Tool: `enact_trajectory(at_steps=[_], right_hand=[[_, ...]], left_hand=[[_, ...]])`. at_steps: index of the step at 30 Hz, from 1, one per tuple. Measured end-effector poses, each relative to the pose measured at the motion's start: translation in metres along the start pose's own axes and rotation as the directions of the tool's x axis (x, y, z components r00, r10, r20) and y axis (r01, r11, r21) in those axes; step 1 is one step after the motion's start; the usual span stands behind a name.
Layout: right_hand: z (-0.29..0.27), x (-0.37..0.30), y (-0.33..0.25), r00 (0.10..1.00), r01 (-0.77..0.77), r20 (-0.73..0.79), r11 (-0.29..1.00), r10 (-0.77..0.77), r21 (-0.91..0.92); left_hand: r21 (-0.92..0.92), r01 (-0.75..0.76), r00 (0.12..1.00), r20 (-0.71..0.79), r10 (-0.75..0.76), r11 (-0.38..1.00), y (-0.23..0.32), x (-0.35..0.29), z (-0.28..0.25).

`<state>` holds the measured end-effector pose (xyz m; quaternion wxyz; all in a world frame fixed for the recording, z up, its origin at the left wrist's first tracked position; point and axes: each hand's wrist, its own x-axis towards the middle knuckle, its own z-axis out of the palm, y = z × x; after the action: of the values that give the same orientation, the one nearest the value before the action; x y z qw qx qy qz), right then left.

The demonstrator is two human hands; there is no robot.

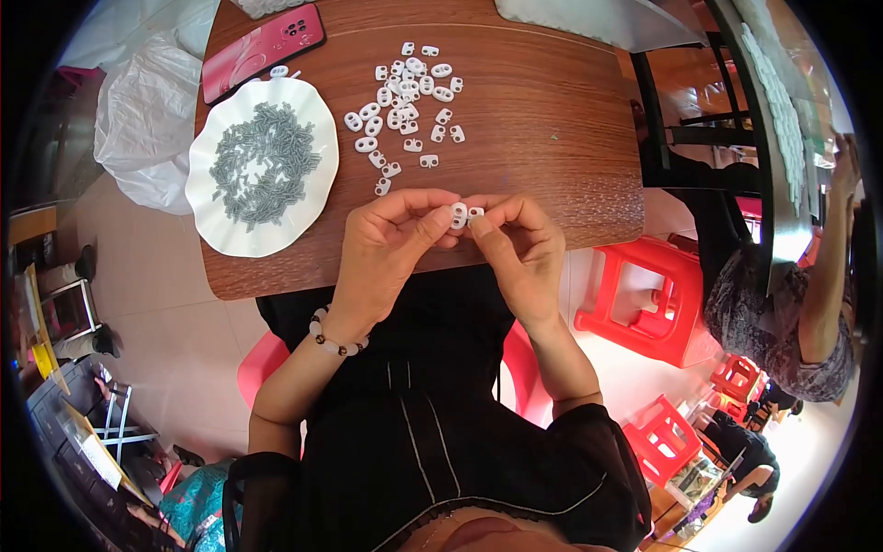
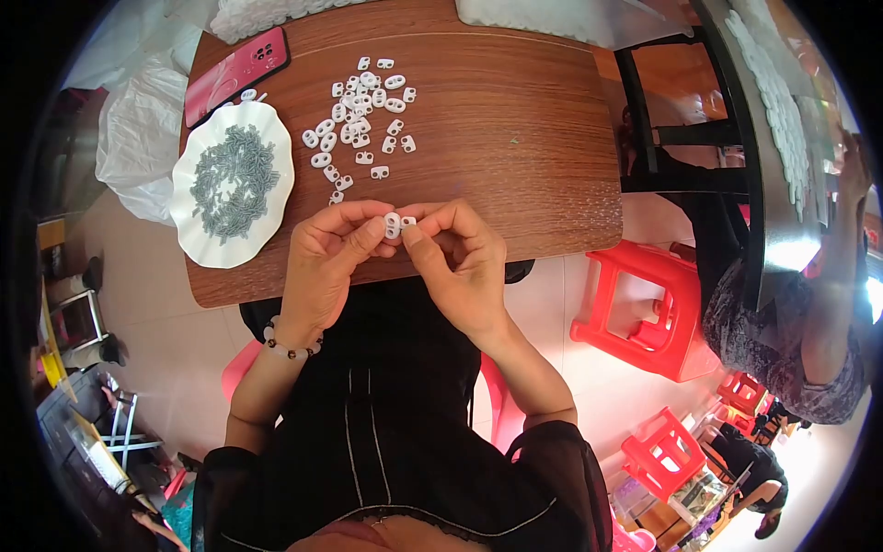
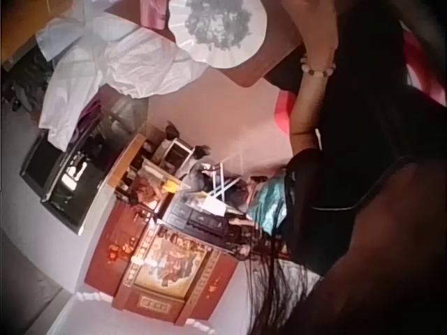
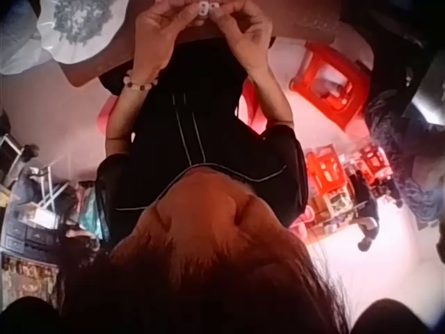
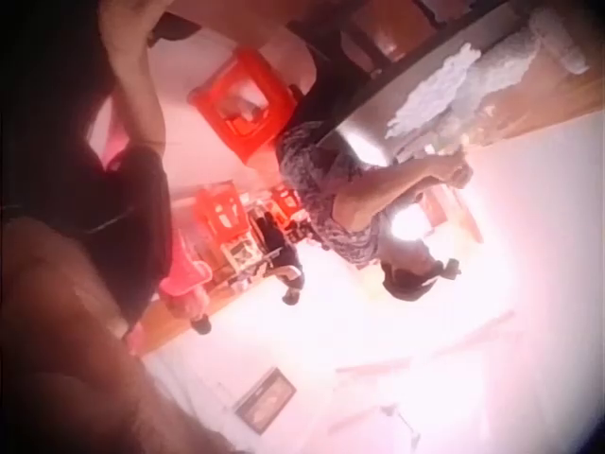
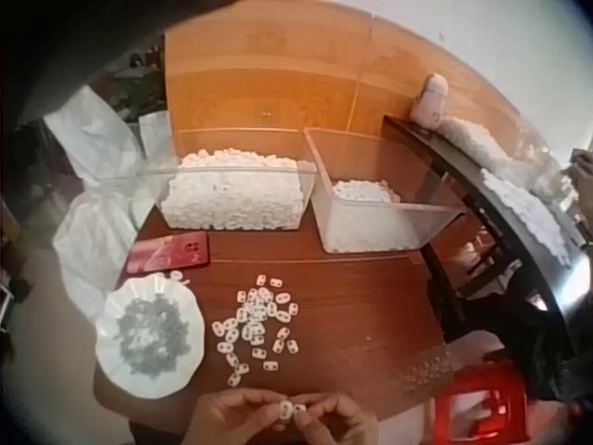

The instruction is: Manually assembling small plastic buckle or cord lock components by inserting small metal pieces.

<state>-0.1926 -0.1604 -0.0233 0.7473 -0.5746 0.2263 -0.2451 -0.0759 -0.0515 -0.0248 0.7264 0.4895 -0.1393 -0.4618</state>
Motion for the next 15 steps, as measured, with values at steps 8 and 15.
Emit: enact_trajectory(at_steps=[8, 15], right_hand=[[-0.009, 0.002, -0.009, 0.985, -0.112, 0.136, 0.993, 0.106, 0.035], [-0.013, 0.005, -0.016, 0.966, -0.1, 0.242, 0.995, 0.094, 0.013]], left_hand=[[0.068, -0.024, 0.997, 0.072, 0.019, 0.997, 0.009, -0.004, -0.005], [0.078, 0.082, 0.989, 0.113, -0.09, 0.994, 0.023, -0.005, -0.005]])
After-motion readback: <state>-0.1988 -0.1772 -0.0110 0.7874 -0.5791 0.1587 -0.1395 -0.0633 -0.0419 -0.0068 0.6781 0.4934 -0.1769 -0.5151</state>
